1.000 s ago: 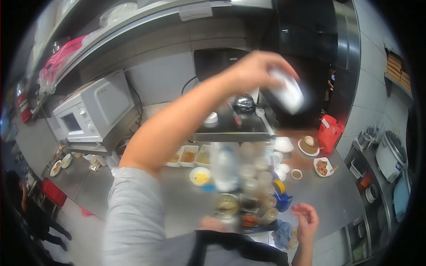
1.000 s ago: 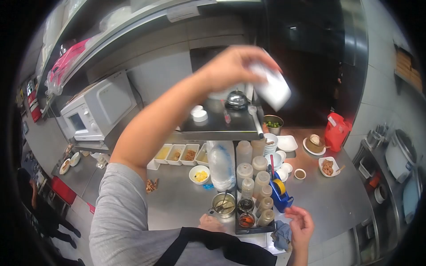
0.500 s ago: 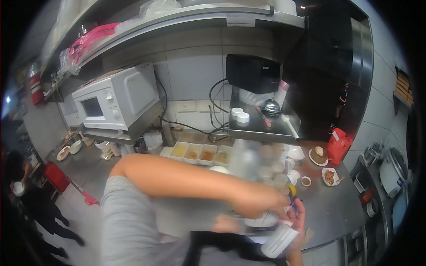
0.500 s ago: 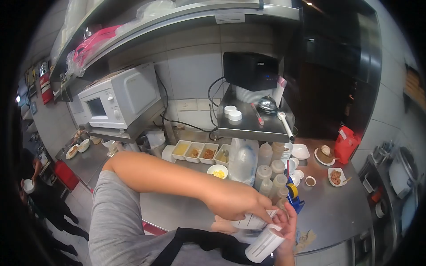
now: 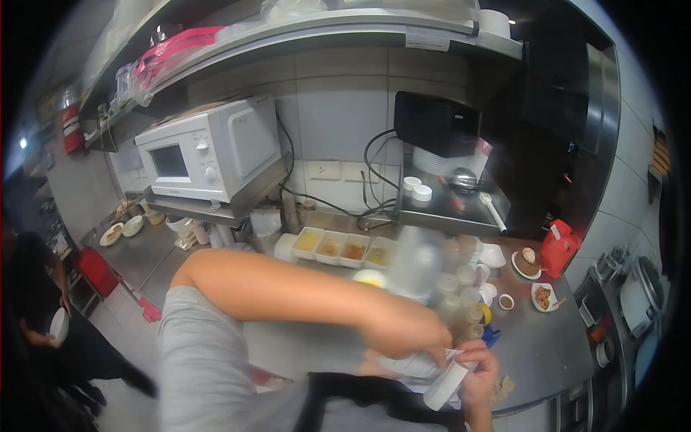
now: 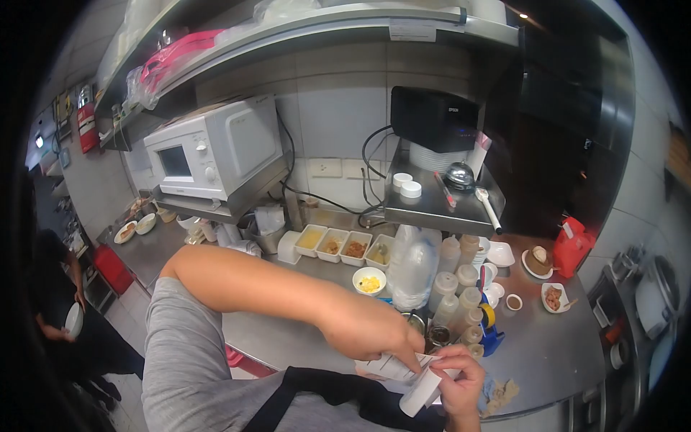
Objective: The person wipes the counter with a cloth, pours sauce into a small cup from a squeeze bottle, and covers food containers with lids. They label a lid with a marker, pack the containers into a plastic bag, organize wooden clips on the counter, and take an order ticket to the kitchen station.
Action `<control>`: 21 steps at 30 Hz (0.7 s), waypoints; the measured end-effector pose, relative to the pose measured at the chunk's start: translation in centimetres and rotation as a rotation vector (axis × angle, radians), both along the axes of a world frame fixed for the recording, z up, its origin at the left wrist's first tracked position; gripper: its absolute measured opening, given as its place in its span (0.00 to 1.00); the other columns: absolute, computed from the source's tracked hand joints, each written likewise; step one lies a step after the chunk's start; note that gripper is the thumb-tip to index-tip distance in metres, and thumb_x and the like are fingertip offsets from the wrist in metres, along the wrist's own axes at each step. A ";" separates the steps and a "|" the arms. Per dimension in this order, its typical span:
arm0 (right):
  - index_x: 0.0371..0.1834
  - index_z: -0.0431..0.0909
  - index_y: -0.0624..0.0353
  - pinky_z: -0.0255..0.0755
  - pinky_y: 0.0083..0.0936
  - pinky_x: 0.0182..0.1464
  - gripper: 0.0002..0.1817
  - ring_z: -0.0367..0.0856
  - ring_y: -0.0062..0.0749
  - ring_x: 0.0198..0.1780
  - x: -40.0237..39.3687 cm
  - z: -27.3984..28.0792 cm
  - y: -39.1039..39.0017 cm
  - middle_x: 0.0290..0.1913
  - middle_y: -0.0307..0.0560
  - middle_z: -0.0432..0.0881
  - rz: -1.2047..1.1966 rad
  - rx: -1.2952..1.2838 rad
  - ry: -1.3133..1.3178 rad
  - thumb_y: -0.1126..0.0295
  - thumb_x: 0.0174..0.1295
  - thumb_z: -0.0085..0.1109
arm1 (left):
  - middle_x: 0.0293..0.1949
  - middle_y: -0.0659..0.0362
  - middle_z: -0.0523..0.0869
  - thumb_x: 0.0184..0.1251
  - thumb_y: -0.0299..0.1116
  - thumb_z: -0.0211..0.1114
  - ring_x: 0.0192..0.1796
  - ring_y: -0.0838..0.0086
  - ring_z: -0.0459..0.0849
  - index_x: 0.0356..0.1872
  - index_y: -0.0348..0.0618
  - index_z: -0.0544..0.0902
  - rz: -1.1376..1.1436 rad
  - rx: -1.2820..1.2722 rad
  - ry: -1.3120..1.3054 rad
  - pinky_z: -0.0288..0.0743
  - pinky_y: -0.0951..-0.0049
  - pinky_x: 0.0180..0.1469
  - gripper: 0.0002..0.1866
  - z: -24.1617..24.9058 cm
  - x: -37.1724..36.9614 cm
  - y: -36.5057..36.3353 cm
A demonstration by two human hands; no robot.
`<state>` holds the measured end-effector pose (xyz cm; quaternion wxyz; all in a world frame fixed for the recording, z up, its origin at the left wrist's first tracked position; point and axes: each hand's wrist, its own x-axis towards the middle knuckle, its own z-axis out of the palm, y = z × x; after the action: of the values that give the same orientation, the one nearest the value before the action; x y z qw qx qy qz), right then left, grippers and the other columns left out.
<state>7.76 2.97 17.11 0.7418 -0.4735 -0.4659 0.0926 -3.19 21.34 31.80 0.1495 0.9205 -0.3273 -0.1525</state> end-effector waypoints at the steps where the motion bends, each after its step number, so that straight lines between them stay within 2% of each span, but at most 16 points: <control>1: 0.28 0.78 0.63 0.69 0.27 0.46 0.09 0.77 0.33 0.41 -0.3 0.5 0.2 0.36 0.49 0.78 -0.025 -0.012 -0.022 0.85 0.42 0.61 | 0.44 0.51 0.76 0.47 0.19 0.58 0.50 0.54 0.76 0.55 0.43 0.75 -0.002 0.000 -0.014 0.71 0.58 0.46 0.27 -0.2 0.0 0.3; 5: 0.26 0.78 0.62 0.69 0.26 0.46 0.07 0.77 0.32 0.40 -0.5 1.0 1.0 0.35 0.49 0.78 -0.058 -0.074 -0.029 0.85 0.44 0.61 | 0.43 0.50 0.77 0.46 0.19 0.59 0.49 0.54 0.77 0.51 0.40 0.76 0.011 0.052 -0.025 0.72 0.60 0.46 0.24 -0.1 -0.2 0.8; 8: 0.25 0.78 0.62 0.67 0.26 0.48 0.06 0.76 0.31 0.41 0.5 0.2 0.8 0.37 0.48 0.78 -0.053 -0.120 -0.062 0.84 0.45 0.60 | 0.43 0.51 0.78 0.46 0.20 0.60 0.48 0.57 0.78 0.46 0.39 0.77 0.190 0.371 -0.158 0.75 0.63 0.45 0.21 1.5 -0.3 1.9; 10: 0.25 0.78 0.62 0.66 0.26 0.49 0.06 0.75 0.30 0.43 1.3 -0.3 0.5 0.37 0.46 0.78 -0.109 -0.135 -0.039 0.84 0.46 0.59 | 0.44 0.54 0.79 0.45 0.19 0.60 0.48 0.59 0.79 0.43 0.40 0.78 0.434 0.470 -0.601 0.78 0.66 0.45 0.19 4.6 0.2 3.6; 11: 0.24 0.77 0.62 0.66 0.26 0.50 0.06 0.74 0.30 0.44 1.6 -0.5 0.3 0.37 0.46 0.78 -0.137 -0.140 -0.027 0.84 0.46 0.59 | 0.43 0.56 0.80 0.43 0.16 0.59 0.46 0.61 0.81 0.41 0.42 0.79 0.289 0.352 -0.947 0.79 0.67 0.43 0.19 5.1 1.7 7.1; 12: 0.24 0.77 0.62 0.65 0.26 0.52 0.05 0.73 0.30 0.46 1.7 -0.7 0.2 0.37 0.45 0.78 -0.163 -0.143 0.033 0.85 0.47 0.58 | 0.43 0.57 0.81 0.41 0.14 0.59 0.46 0.62 0.81 0.40 0.43 0.80 0.409 0.290 -1.143 0.79 0.68 0.42 0.20 7.3 1.6 7.9; 13: 0.24 0.77 0.63 0.65 0.26 0.52 0.05 0.73 0.30 0.46 1.8 -0.9 0.1 0.38 0.45 0.78 -0.158 -0.134 0.085 0.85 0.47 0.57 | 0.40 0.57 0.81 0.43 0.14 0.60 0.43 0.66 0.82 0.39 0.44 0.81 0.370 0.259 -1.367 0.78 0.71 0.41 0.19 9.6 2.3 9.9; 15: 0.24 0.77 0.63 0.65 0.27 0.52 0.06 0.73 0.30 0.46 2.0 -1.5 0.0 0.38 0.45 0.77 -0.148 -0.115 0.186 0.86 0.47 0.56 | 0.36 0.59 0.82 0.47 0.15 0.61 0.39 0.70 0.82 0.36 0.44 0.82 0.519 0.036 -1.482 0.77 0.74 0.42 0.14 13.3 1.8 12.4; 17: 0.25 0.77 0.63 0.66 0.27 0.52 0.06 0.73 0.30 0.46 2.7 -3.0 -0.4 0.38 0.46 0.78 -0.167 -0.146 0.196 0.86 0.46 0.55 | 0.36 0.61 0.84 0.49 0.17 0.60 0.37 0.70 0.83 0.34 0.50 0.84 0.578 -0.220 -1.701 0.76 0.74 0.41 0.14 16.3 2.1 15.5; 19: 0.25 0.77 0.64 0.66 0.27 0.52 0.07 0.74 0.30 0.45 2.7 -3.4 -0.7 0.39 0.46 0.78 -0.170 -0.163 0.204 0.87 0.46 0.55 | 0.38 0.62 0.85 0.53 0.19 0.60 0.38 0.76 0.81 0.36 0.48 0.85 0.848 -0.416 -1.633 0.75 0.77 0.42 0.13 18.8 1.9 17.4; 21: 0.25 0.77 0.64 0.67 0.27 0.51 0.07 0.74 0.29 0.44 2.6 -3.1 -0.8 0.39 0.47 0.78 -0.156 -0.160 0.206 0.87 0.46 0.54 | 0.40 0.62 0.85 0.54 0.19 0.58 0.37 0.77 0.80 0.38 0.46 0.85 0.695 -0.637 -1.564 0.74 0.78 0.42 0.13 20.9 2.5 20.1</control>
<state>10.34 2.14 14.02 0.7506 -0.5538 -0.3402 0.1194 -0.72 41.45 52.65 0.1697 0.7233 -0.0665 0.6660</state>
